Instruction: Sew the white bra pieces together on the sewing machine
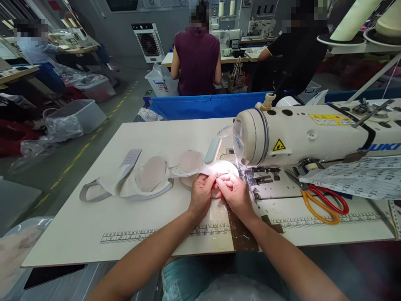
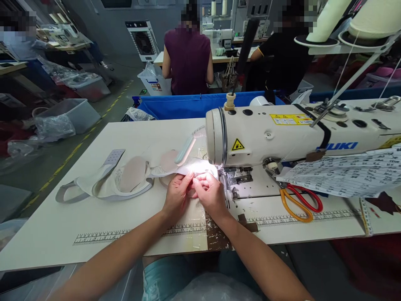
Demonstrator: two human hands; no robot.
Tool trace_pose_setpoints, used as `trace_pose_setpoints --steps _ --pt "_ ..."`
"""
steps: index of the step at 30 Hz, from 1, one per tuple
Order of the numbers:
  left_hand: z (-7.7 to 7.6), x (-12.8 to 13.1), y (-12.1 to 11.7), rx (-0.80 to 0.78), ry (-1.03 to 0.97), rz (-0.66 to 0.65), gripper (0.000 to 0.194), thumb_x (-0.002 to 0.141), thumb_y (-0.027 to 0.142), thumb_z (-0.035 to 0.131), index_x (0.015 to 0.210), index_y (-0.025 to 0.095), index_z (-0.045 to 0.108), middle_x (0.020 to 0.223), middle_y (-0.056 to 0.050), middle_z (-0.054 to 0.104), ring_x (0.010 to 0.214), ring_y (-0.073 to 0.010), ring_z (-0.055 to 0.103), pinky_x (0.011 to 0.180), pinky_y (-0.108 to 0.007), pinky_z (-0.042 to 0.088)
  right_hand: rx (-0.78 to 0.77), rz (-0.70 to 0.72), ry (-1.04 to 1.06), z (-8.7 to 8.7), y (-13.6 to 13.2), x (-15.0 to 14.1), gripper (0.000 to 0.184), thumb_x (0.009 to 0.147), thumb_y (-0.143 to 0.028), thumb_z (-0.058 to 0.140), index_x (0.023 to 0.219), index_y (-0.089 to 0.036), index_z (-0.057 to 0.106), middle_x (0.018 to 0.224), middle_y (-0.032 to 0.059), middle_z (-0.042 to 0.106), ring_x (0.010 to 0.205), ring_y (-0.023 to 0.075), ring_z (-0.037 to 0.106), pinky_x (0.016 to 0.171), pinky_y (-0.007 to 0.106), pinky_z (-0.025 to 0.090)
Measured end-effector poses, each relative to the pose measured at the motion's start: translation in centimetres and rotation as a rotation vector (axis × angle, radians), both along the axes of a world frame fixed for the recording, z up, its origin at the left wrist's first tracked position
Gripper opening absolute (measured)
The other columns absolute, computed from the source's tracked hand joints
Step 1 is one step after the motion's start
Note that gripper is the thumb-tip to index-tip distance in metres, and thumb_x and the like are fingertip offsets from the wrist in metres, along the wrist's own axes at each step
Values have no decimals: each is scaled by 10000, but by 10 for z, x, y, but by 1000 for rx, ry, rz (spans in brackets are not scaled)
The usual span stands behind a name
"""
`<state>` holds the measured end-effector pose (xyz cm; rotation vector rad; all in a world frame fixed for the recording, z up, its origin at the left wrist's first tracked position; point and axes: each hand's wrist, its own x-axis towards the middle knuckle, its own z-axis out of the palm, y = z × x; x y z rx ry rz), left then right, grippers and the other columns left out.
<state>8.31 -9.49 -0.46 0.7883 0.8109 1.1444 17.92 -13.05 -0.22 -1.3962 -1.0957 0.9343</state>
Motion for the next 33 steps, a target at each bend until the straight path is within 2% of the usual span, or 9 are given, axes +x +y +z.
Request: trace_pose_setpoints --steps 4,9,12,15,17,21,26,29,33 --pt "-1 -1 1 44 27 -45 228 767 346 696 739 138 608 618 21 580 553 -84 515 563 -209 442 24 1 -87 3 -1 1 227 821 -369 583 684 -188 584 566 2 628 429 115 551 428 223 433" --pt "-4 -2 1 57 100 -87 291 780 350 680 629 141 545 515 49 503 449 -57 444 466 -189 358 55 -18 -160 1 -1 1 240 862 -363 528 695 -193 557 480 -30 560 410 115 517 469 234 422" --pt "-1 -3 2 53 108 -96 245 769 343 690 681 132 603 553 27 572 499 -79 517 532 -207 422 89 -29 -285 1 -5 4 271 892 -377 498 709 -192 572 540 -10 606 441 120 531 496 240 417" --pt "6 -7 3 67 101 -98 230 746 347 712 790 125 672 696 -31 685 659 -148 641 683 -275 504 193 -184 -572 3 -11 9 250 904 -362 489 770 -196 617 654 18 643 560 141 565 568 254 411" --pt "9 -10 5 86 123 -127 257 741 361 716 825 119 694 763 -64 719 718 -185 677 735 -315 523 248 -303 -675 6 -13 13 234 914 -336 468 806 -198 624 729 32 639 632 149 562 611 261 408" --pt "9 -16 7 152 185 -200 261 759 351 707 867 114 716 804 -79 736 757 -205 698 771 -334 539 250 -256 -593 11 -11 16 245 919 -328 443 784 -201 603 761 25 602 663 144 526 623 255 407" --pt "7 -19 9 163 210 -256 272 760 359 706 873 111 708 781 -74 736 742 -210 707 752 -337 557 141 -207 -587 17 -13 18 254 917 -354 439 791 -200 597 565 -37 506 509 114 429 513 231 327" --pt "8 -19 10 147 199 -252 305 773 389 683 901 112 684 714 -63 726 699 -214 711 707 -335 566 120 -273 -814 19 -26 24 247 907 -348 462 764 -196 594 542 -36 524 487 104 427 496 226 280" --pt "9 -19 11 152 207 -240 328 784 429 655 881 116 662 634 -52 708 680 -220 713 713 -334 566 99 -388 -1126 21 -50 42 367 909 -391 466 611 -189 533 626 -1 569 513 103 419 461 237 201"
